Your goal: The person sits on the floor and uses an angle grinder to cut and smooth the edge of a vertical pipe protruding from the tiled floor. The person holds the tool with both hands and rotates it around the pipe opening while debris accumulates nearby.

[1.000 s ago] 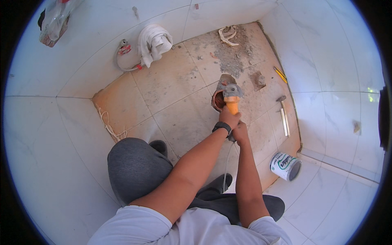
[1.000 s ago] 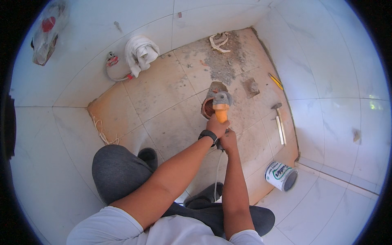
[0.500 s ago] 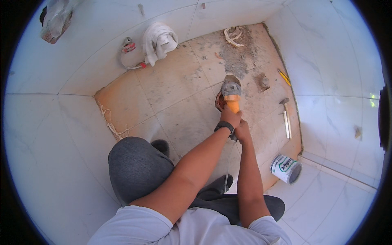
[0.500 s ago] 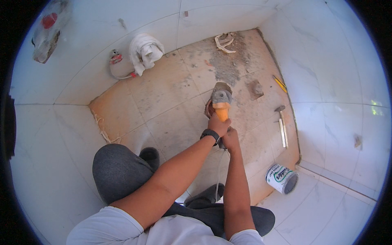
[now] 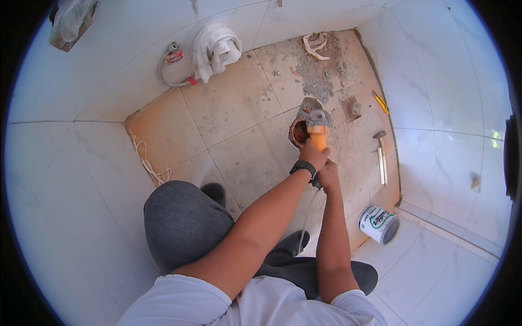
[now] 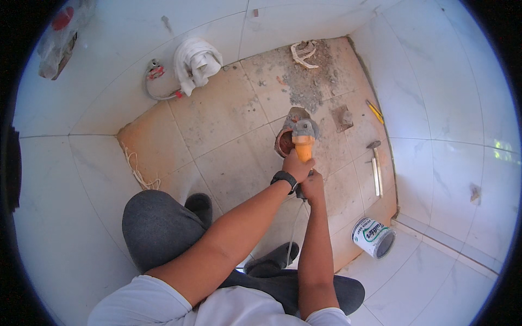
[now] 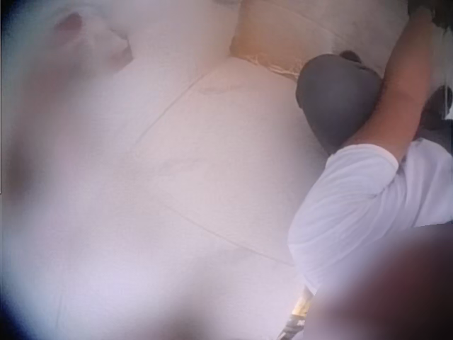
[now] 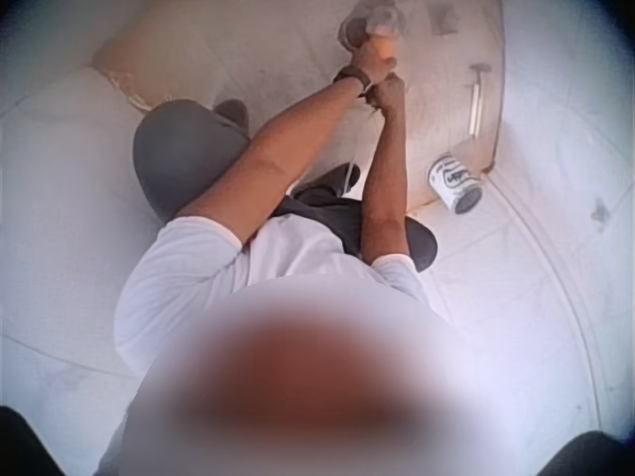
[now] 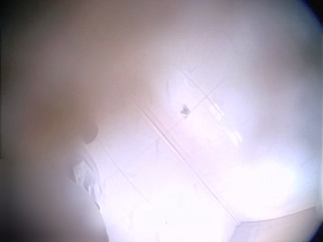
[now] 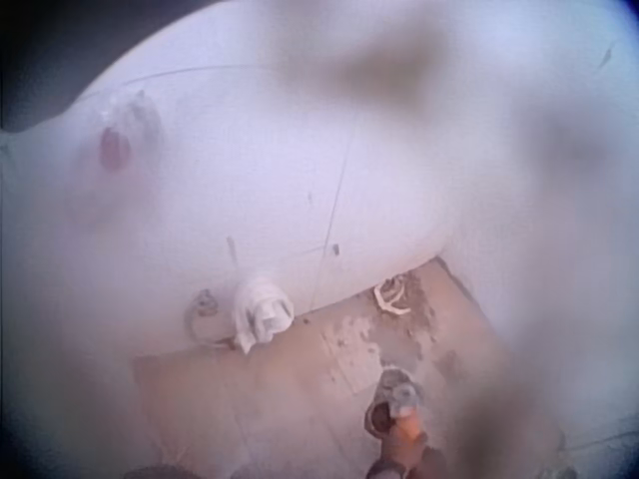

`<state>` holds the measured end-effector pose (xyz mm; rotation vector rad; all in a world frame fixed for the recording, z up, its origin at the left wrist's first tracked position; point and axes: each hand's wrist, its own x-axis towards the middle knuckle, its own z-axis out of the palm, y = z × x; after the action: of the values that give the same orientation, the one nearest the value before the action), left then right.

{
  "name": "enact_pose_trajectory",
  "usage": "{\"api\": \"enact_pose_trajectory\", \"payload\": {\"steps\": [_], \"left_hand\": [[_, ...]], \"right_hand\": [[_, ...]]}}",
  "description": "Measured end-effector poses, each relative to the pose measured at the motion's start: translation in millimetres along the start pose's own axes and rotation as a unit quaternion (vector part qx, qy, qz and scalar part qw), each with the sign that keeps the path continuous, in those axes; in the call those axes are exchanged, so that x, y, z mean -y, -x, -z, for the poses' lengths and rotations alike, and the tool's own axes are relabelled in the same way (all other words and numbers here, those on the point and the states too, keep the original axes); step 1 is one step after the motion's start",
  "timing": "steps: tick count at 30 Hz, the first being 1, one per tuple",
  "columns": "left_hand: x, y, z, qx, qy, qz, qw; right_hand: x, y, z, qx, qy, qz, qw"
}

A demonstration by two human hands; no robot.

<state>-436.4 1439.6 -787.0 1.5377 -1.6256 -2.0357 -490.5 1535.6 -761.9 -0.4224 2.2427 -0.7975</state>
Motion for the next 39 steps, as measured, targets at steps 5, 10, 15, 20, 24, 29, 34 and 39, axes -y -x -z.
{"api": "enact_pose_trajectory", "payload": {"steps": [5, 10, 15, 20, 24, 29, 34, 39], "left_hand": [[0, 1, 8, -0.004, 0.015, -0.011, 1.000], [6, -2, 5, -0.010, 0.025, -0.015, 1.000], [7, -1, 2, -0.005, 0.016, 0.004, 1.000], [4, 1, 5, -0.010, 0.004, 0.018, 1.000], [4, 3, 4, -0.011, -0.001, 0.024, 1.000], [5, 3, 5, -0.014, 0.010, 0.022, 1.000], [5, 2, 4, -0.020, 0.009, 0.017, 1.000], [8, 5, 6, -0.016, 0.034, 0.008, 0.999]], "right_hand": [[5, 2, -3, 0.006, 0.030, -0.020, 0.999], [5, 1, -4, 0.013, 0.063, -0.019, 0.998], [4, 2, -4, 0.021, 0.044, -0.009, 0.999], [1, 0, -2, 0.046, 0.037, -0.043, 0.997], [-2, -1, -2, 0.053, 0.020, -0.036, 0.998], [-3, 0, -3, 0.063, 0.006, -0.046, 0.997], [-5, -2, -5, 0.067, -0.025, -0.040, 0.997], [-6, 0, -4, 0.044, 0.037, -0.007, 0.998]]}}
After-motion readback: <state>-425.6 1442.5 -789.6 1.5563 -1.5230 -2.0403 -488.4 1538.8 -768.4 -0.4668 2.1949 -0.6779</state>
